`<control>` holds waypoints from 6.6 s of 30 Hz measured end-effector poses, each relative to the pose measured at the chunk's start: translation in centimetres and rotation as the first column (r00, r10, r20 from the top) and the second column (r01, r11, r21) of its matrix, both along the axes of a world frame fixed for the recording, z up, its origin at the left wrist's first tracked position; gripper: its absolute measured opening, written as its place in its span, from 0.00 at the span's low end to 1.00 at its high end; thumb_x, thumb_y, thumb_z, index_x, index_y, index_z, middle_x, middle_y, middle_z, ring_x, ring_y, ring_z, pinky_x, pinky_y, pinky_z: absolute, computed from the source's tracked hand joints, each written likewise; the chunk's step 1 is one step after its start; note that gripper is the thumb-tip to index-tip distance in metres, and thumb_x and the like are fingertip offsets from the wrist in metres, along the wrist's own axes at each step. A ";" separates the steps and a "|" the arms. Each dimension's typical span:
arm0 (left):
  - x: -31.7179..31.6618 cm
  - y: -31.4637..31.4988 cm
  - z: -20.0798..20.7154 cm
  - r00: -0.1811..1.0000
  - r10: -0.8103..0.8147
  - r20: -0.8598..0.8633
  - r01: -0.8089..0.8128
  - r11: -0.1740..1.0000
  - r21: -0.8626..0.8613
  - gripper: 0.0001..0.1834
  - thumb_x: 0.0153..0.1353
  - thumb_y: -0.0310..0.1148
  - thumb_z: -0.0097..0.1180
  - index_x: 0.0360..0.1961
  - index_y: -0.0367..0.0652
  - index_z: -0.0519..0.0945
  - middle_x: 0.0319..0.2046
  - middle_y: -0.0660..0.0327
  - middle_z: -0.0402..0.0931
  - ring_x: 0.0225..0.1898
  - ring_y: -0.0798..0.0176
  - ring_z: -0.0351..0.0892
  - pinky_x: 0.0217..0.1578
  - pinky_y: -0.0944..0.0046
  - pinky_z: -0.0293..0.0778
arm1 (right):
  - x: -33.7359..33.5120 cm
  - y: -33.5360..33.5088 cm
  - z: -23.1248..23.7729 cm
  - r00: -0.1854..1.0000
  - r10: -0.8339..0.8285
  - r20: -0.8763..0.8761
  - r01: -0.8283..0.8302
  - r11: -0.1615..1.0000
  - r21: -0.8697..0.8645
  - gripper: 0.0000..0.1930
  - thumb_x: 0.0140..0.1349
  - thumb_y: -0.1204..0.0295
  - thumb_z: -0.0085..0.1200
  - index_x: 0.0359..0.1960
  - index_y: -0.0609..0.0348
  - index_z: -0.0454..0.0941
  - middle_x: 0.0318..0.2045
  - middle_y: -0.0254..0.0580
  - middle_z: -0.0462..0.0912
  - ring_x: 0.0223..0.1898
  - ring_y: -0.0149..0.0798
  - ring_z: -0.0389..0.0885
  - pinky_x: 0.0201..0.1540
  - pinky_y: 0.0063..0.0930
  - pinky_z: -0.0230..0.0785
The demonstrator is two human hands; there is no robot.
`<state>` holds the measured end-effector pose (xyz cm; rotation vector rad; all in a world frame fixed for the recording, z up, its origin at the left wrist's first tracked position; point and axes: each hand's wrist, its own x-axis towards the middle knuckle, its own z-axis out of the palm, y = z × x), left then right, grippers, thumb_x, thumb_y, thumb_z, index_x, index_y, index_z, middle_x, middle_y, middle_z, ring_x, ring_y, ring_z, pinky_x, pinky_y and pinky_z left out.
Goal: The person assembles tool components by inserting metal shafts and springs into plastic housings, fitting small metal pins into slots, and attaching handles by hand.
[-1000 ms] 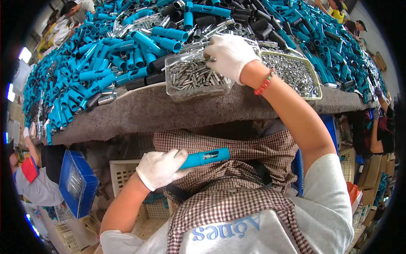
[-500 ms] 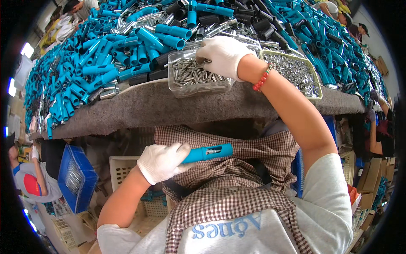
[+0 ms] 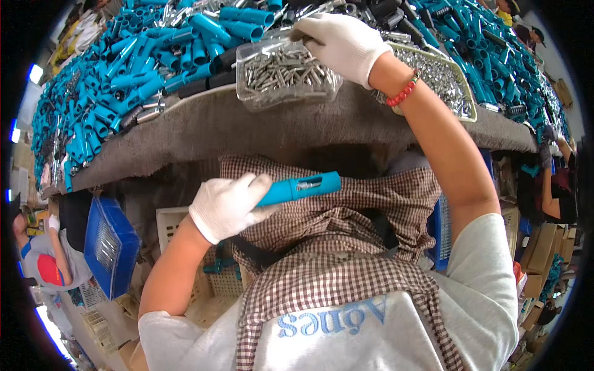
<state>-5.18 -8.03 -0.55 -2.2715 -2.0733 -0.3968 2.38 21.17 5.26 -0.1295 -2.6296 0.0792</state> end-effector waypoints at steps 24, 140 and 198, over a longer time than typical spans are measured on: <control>0.3 0.4 0.1 0.999 -0.029 -0.026 0.031 0.999 0.045 0.22 0.48 0.47 0.67 0.38 0.45 0.76 0.22 0.63 0.73 0.17 0.61 0.77 0.18 0.64 0.74 | -2.6 -2.3 0.8 0.908 -0.113 0.404 0.047 0.985 0.168 0.13 0.57 0.72 0.50 0.43 0.58 0.81 0.36 0.52 0.84 0.39 0.51 0.84 0.42 0.41 0.77; 7.4 4.9 -3.0 -0.366 0.318 0.875 -0.015 0.938 -0.347 0.24 0.67 0.42 0.52 0.56 0.36 0.66 0.27 0.63 0.72 0.18 0.78 0.61 0.17 0.77 0.57 | 15.9 5.9 -0.2 0.956 -0.292 -0.017 0.291 0.945 0.147 0.05 0.53 0.73 0.58 0.33 0.56 0.80 0.30 0.44 0.80 0.37 0.48 0.78 0.42 0.39 0.69; 2.8 6.2 -0.8 -0.590 -0.346 0.729 -0.366 0.920 0.140 0.22 0.70 0.49 0.38 0.20 0.50 0.58 0.20 0.66 0.55 0.26 0.68 0.55 0.37 0.60 0.60 | 11.0 -10.5 -8.4 0.962 0.246 0.119 -0.013 0.476 -0.879 0.25 0.59 0.61 0.56 0.54 0.64 0.70 0.34 0.50 0.80 0.34 0.47 0.82 0.39 0.35 0.74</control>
